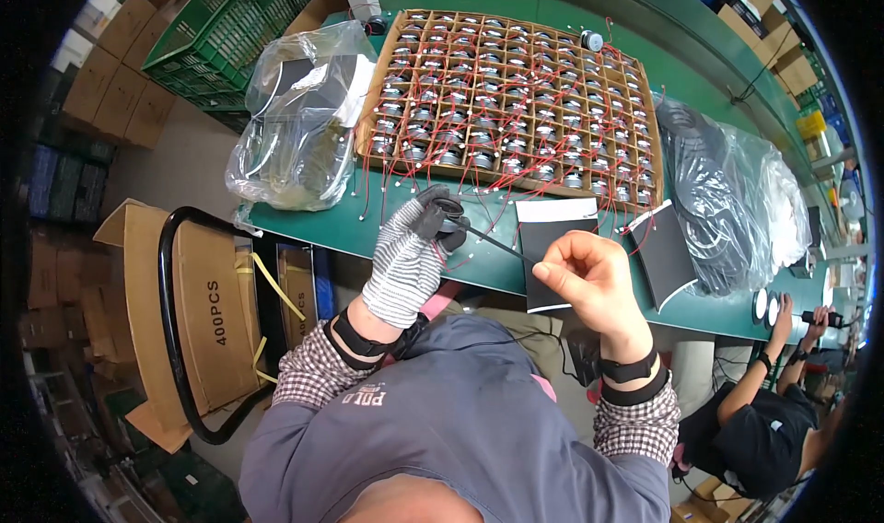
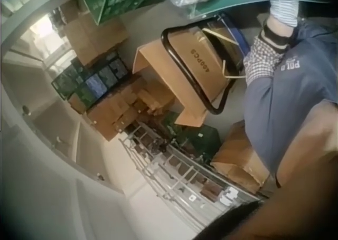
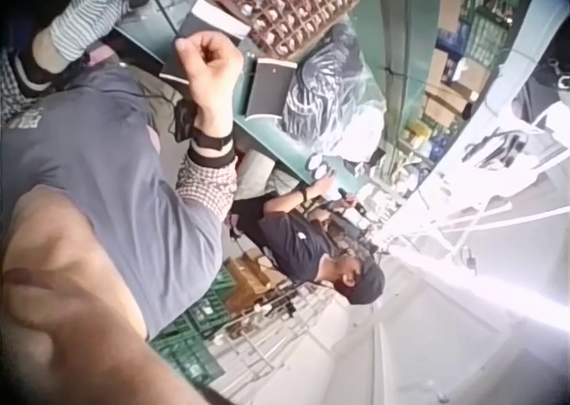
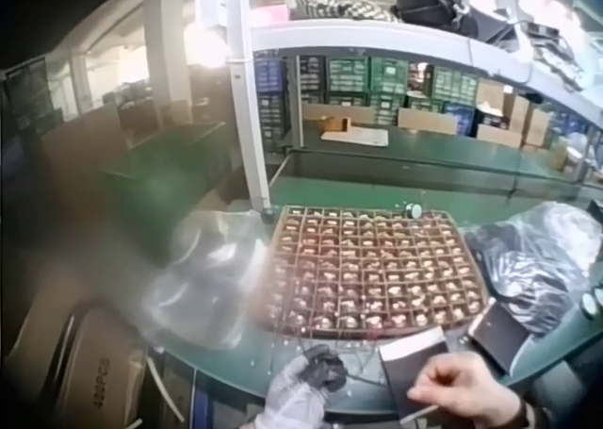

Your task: The person picks up a speaker from a tray, peels a backing from an adhesive ring, and presses the ring onto the speaker. This process is repeated for several speakers before the person begins pressing the speakers onto a black foam pad.

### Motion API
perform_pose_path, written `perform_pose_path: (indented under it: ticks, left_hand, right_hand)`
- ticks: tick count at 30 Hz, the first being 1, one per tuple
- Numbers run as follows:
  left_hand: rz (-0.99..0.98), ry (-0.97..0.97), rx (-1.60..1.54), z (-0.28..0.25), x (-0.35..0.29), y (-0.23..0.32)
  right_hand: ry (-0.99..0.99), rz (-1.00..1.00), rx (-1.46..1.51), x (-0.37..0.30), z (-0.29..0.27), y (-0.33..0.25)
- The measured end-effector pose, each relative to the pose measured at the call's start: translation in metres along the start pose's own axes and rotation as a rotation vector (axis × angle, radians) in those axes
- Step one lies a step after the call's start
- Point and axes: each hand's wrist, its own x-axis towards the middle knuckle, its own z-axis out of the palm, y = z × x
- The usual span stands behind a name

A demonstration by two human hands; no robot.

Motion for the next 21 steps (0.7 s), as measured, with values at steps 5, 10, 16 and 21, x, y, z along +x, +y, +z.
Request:
perform_pose_path:
  ticks: [5,10,16,21]
  left_hand:
    - [-0.074,-0.047,-0.058,0.0,-0.004,0.004]
    - [-0.132,-0.092,-0.056,0.008,-0.008,0.004]
    - [-0.211,-0.206,-0.048,0.013,-0.015,0.008]
    - [-0.271,-0.243,-0.045,0.019,-0.021,0.005]
  right_hand:
    - [0.009,0.046,0.043,0.013,-0.005,0.013]
    - [0.026,0.112,0.012,0.025,-0.004,0.018]
    - [0.056,-0.002,-0.138,0.042,0.005,0.018]
    - [0.041,-0.101,-0.223,0.055,0.015,0.01]
